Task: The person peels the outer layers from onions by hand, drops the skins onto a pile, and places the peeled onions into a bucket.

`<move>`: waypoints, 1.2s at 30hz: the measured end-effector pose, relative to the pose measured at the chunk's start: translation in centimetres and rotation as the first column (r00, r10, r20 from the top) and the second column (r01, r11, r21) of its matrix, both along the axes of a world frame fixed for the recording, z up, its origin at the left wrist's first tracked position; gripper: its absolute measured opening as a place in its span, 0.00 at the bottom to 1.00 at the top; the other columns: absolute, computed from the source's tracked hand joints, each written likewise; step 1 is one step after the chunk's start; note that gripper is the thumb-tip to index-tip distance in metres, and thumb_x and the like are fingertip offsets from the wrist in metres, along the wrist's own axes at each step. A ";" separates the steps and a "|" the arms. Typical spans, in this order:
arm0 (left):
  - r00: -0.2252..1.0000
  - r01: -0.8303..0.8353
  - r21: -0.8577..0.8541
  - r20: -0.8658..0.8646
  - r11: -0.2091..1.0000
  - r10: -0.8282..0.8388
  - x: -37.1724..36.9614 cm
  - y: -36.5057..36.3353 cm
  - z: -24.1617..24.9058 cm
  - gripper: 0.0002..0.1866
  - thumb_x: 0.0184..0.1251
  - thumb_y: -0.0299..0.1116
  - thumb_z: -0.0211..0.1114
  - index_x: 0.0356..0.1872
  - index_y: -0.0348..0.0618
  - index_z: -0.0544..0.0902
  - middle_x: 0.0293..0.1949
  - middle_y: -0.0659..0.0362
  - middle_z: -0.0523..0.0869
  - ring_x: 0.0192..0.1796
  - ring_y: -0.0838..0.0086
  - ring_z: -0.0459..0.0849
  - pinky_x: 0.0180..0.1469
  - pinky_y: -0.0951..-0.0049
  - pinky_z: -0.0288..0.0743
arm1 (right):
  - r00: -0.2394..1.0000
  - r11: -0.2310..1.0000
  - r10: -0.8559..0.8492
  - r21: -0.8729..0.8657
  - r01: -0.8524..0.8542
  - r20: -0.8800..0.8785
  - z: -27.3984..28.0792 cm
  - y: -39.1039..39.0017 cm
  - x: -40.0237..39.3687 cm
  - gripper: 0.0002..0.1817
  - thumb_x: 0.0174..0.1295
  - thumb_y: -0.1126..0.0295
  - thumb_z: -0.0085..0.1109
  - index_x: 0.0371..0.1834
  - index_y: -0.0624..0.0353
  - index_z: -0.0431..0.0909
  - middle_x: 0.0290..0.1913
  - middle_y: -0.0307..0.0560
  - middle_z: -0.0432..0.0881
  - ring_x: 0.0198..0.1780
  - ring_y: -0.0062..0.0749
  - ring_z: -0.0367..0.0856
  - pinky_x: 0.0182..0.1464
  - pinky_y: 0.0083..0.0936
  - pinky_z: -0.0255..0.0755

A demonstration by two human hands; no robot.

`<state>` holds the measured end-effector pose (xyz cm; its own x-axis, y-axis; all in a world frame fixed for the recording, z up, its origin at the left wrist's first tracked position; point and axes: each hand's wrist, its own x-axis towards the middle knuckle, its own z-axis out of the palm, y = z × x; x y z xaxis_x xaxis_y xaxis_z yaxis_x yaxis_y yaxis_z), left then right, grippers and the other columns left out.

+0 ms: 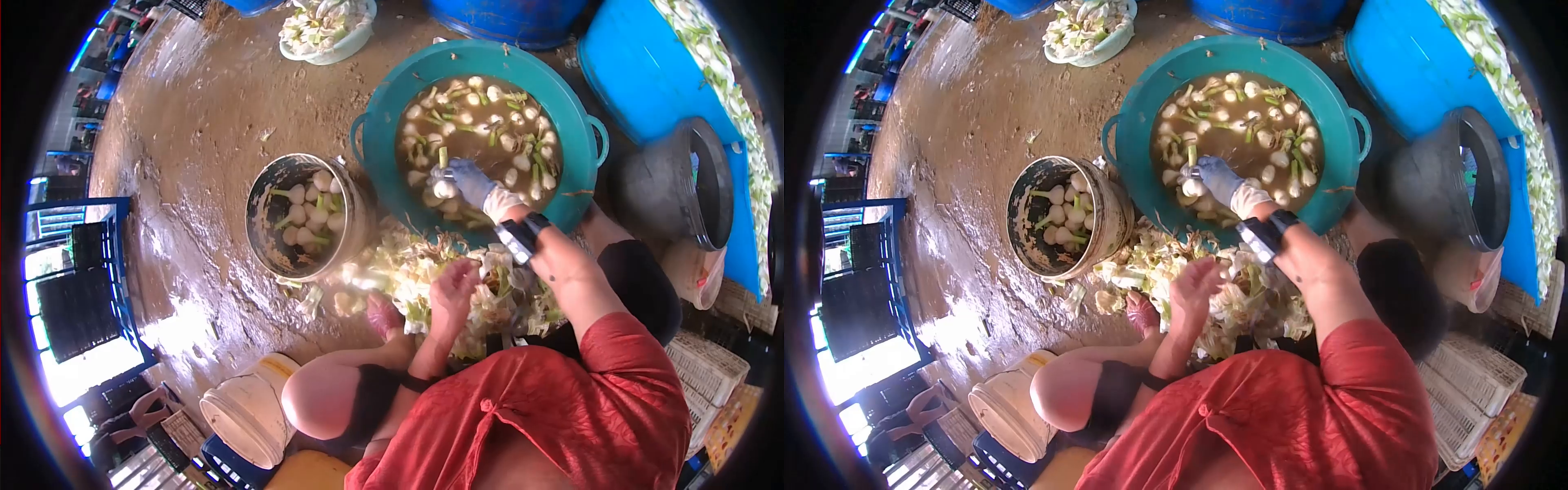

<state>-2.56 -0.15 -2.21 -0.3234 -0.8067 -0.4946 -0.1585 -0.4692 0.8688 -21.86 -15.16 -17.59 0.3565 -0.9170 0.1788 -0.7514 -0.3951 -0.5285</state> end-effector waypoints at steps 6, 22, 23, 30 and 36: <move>0.843 -0.365 0.181 -0.353 0.913 0.407 0.6 -0.4 0.7 0.29 0.63 0.33 0.64 0.61 0.30 0.63 0.50 0.50 0.76 0.43 0.65 0.83 0.43 0.69 0.80 | 0.401 0.820 -0.384 0.507 -0.266 0.832 14.0 8.7 4.3 0.17 0.70 0.62 0.45 0.50 0.66 0.73 0.46 0.52 0.82 0.49 0.30 0.81 0.55 0.26 0.73; 0.971 -0.222 -0.476 -0.028 0.851 0.237 2.1 1.5 1.2 0.25 0.39 0.25 0.75 0.43 0.31 0.77 0.34 0.59 0.82 0.32 0.78 0.79 0.38 0.79 0.74 | 0.685 0.778 -0.591 0.525 0.346 0.425 17.5 15.7 7.9 0.19 0.56 0.57 0.64 0.33 0.68 0.79 0.25 0.52 0.79 0.27 0.35 0.75 0.35 0.32 0.69; 0.972 -0.218 -0.478 -0.030 0.851 0.233 2.3 1.6 1.9 0.25 0.39 0.25 0.75 0.43 0.31 0.77 0.34 0.59 0.82 0.32 0.78 0.79 0.38 0.79 0.74 | 0.666 0.789 -0.574 0.537 0.297 0.475 18.2 16.2 7.8 0.17 0.57 0.60 0.63 0.34 0.67 0.79 0.27 0.52 0.80 0.28 0.36 0.76 0.35 0.30 0.70; 0.881 -0.231 -0.042 -0.434 0.972 0.191 3.1 1.2 3.1 0.23 0.43 0.22 0.72 0.43 0.29 0.76 0.36 0.56 0.83 0.36 0.75 0.82 0.42 0.76 0.77 | 0.327 0.820 -0.529 0.571 -0.044 0.784 18.0 18.4 6.3 0.09 0.56 0.70 0.60 0.35 0.64 0.80 0.28 0.44 0.80 0.30 0.26 0.77 0.35 0.19 0.72; 0.851 -0.210 -0.074 -0.505 0.975 0.145 2.4 1.7 3.3 0.20 0.45 0.22 0.71 0.42 0.32 0.77 0.37 0.55 0.82 0.36 0.73 0.82 0.43 0.74 0.78 | 0.361 0.834 -0.500 0.550 -0.043 0.787 19.5 19.3 4.9 0.20 0.62 0.53 0.57 0.33 0.64 0.79 0.24 0.49 0.80 0.24 0.39 0.75 0.31 0.28 0.70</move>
<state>-0.12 1.56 1.12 -0.3440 -0.9170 -0.2019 0.3823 -0.3331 0.8619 -16.97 4.14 1.88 0.0015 -0.9848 -0.1736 0.2378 0.1689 -0.9565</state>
